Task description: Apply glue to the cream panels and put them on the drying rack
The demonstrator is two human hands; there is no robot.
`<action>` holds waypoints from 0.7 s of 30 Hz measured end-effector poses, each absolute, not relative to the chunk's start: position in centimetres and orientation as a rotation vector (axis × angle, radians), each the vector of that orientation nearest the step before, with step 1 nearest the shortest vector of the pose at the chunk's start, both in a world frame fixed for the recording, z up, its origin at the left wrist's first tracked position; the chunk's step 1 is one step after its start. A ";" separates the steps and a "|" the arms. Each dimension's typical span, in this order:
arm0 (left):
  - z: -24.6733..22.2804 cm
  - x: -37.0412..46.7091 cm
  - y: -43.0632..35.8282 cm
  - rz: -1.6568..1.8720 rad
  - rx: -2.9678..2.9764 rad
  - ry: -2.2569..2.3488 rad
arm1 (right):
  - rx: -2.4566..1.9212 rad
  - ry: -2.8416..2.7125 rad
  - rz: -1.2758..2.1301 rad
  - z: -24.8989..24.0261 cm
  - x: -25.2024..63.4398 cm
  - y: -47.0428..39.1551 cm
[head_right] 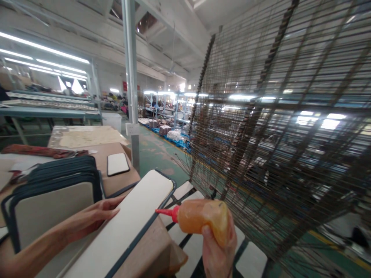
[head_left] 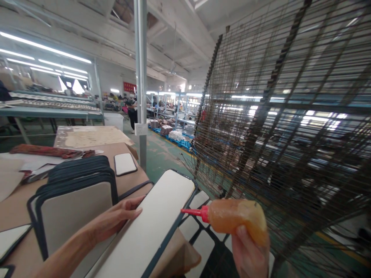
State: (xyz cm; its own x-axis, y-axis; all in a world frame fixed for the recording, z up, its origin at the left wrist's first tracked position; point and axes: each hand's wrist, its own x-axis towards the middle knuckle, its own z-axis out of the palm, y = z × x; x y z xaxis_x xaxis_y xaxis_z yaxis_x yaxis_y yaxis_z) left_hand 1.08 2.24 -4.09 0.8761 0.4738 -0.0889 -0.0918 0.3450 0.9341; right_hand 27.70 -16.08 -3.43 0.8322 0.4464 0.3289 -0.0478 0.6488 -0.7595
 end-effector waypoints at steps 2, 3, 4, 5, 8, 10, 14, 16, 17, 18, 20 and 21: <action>-4.0 1.2 2.4 0.384 1.169 0.382 | -0.837 -0.481 0.297 -3.7 27.6 -15.8; -4.0 1.2 2.5 0.389 1.171 0.386 | -0.844 -0.456 0.286 -3.8 27.5 -15.7; -4.0 1.2 2.6 0.392 1.172 0.389 | -0.855 -0.441 0.270 -3.9 27.4 -15.6; -4.0 1.2 2.7 0.394 1.170 0.394 | -0.867 -0.438 0.256 -3.9 27.3 -15.5; -3.9 1.1 3.0 0.393 1.161 0.413 | -0.879 -0.472 0.252 -4.1 27.0 -15.4; -3.8 1.1 3.2 0.396 1.163 0.425 | -0.869 -0.495 0.274 -4.3 26.8 -15.3; -3.7 1.2 3.8 0.398 1.163 0.449 | -0.855 -0.515 0.291 -4.8 26.3 -15.3; -3.6 1.3 4.2 0.397 1.169 0.463 | -0.856 -0.517 0.292 -4.8 26.0 -15.1; -3.6 1.3 4.4 0.397 1.174 0.465 | -0.855 -0.519 0.296 -4.7 26.0 -15.1; -3.6 1.3 4.5 0.395 1.179 0.463 | -0.850 -0.523 0.294 -4.5 25.9 -15.0; -3.5 1.2 4.7 0.395 1.188 0.451 | -0.839 -0.549 0.259 -4.0 26.0 -14.7; -3.4 1.1 4.8 0.395 1.192 0.443 | -0.842 -0.569 0.233 -3.8 26.2 -14.6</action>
State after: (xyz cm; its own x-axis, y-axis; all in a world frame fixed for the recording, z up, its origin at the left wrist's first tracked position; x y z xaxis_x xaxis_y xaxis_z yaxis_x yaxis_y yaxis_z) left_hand 1.09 4.78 -3.43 0.8482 0.5158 -0.1205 -0.0609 0.3209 0.9451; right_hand 26.18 -14.61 -3.76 0.8275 0.4114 0.3820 0.0258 0.6519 -0.7579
